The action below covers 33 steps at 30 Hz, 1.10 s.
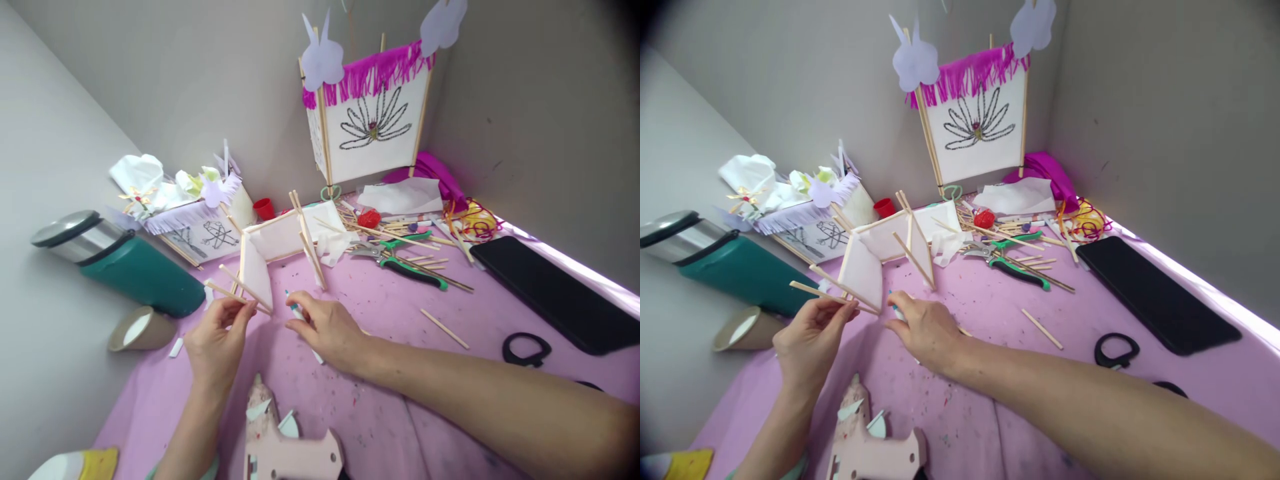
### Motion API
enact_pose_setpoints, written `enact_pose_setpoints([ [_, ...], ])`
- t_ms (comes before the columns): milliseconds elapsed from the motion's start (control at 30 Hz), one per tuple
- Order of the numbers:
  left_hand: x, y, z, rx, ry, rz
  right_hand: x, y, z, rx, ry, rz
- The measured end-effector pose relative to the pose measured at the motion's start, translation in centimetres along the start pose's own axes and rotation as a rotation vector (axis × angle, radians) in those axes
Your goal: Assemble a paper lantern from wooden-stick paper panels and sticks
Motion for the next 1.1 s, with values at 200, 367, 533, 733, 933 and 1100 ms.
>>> enact_pose_setpoints([
  [200, -0.3, -0.5, 0.2, 0.039, 0.002, -0.047, -0.4, -0.6, 0.2, 0.089, -0.045, -0.073],
  [367, -0.4, -0.6, 0.3, 0.034, -0.002, -0.053, -1.2, -0.6, 0.1, 0.120, -0.092, -0.173],
  [533, -0.4, -0.3, 0.4, -0.001, 0.012, 0.008, -1.4, -0.9, 0.0, 0.137, -0.108, -0.228],
  [733, -0.5, 0.5, 0.3, -0.046, 0.019, 0.084, -1.2, -1.2, -0.2, 0.150, -0.098, -0.195],
  [933, -0.4, 1.3, 0.4, -0.085, 0.018, 0.129, -0.6, -1.4, -0.4, 0.179, -0.068, -0.069],
  [1100, -0.4, 2.1, 0.4, -0.134, 0.027, 0.195, 0.0, -1.6, -0.3, 0.180, -0.027, 0.012],
])
Point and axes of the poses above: each hand's wrist, its own z-axis towards the middle knuckle, its own x-axis out of the back of the hand, y = z × x, the point moved 10 cm from there along z, towards the middle knuckle, and after that the axes turned 3 degrees about -z, right-handed, at the moved point
